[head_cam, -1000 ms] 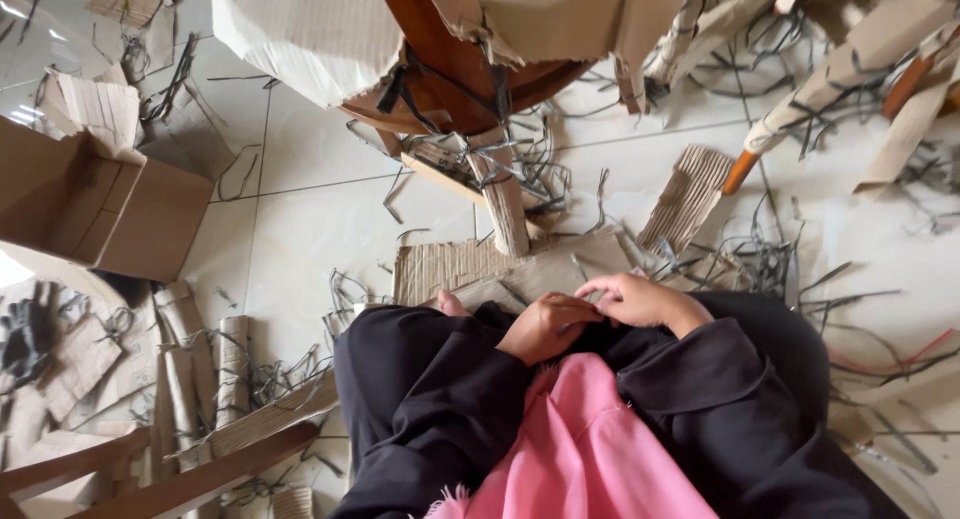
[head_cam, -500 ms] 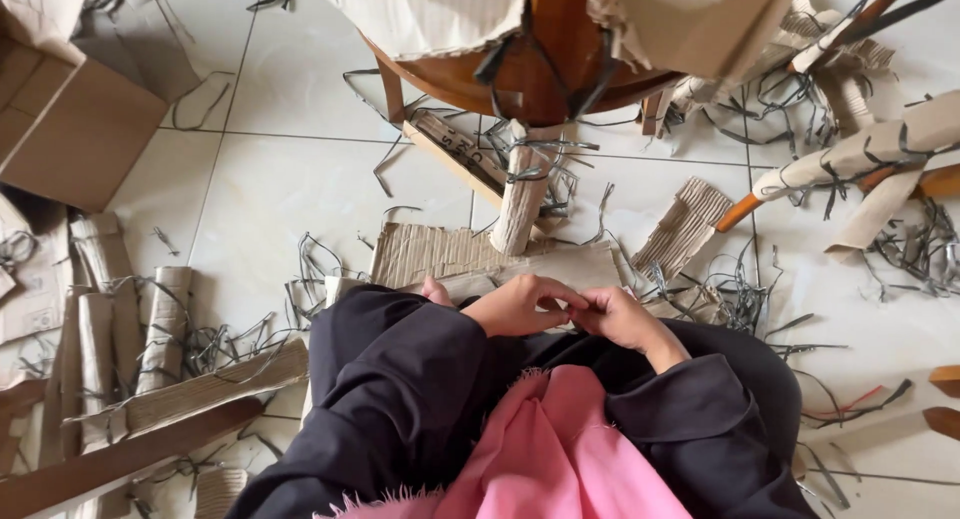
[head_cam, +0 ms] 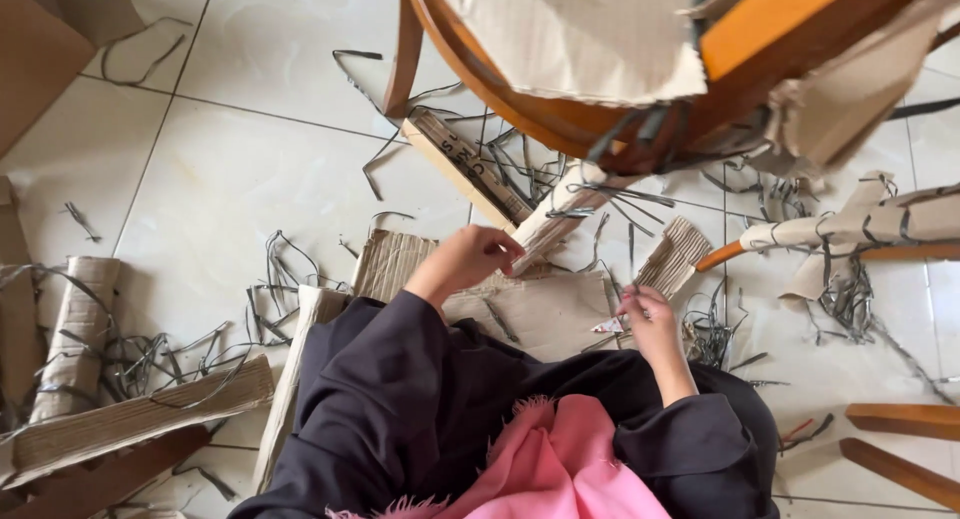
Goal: Wrapping wooden chair legs and backrests with protective cardboard and securing them with plastic ties.
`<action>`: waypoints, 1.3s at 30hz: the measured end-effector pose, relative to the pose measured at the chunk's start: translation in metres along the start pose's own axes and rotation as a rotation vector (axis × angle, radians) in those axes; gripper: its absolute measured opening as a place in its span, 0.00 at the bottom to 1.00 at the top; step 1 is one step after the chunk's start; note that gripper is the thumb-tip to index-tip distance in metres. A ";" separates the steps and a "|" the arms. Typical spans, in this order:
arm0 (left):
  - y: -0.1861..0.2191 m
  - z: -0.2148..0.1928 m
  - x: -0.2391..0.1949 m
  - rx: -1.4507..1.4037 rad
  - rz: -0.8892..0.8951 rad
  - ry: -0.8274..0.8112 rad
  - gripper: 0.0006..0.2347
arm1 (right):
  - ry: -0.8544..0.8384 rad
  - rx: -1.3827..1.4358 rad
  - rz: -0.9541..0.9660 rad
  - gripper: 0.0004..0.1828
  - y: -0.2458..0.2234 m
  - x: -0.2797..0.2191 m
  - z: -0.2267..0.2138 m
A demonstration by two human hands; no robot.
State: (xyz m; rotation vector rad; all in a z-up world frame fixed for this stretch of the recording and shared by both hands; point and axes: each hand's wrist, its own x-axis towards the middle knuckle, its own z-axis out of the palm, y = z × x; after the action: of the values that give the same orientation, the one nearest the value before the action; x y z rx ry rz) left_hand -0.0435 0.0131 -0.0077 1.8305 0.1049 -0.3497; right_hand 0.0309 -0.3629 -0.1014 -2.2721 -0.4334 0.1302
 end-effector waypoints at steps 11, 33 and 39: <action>-0.033 0.021 0.067 -0.141 0.057 0.245 0.19 | 0.423 -0.235 -0.281 0.03 -0.061 0.052 0.032; -0.019 0.036 0.070 -0.725 0.115 0.193 0.16 | 0.113 -0.283 -0.281 0.10 -0.098 0.118 0.056; -0.034 0.035 0.084 -0.953 0.262 0.188 0.11 | 0.124 -0.239 -0.324 0.10 -0.133 0.103 0.054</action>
State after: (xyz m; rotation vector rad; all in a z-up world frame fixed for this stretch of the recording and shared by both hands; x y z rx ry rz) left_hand 0.0214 -0.0199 -0.0727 0.9075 0.1304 0.0720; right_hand 0.0798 -0.2063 -0.0354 -2.3885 -0.7777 -0.2370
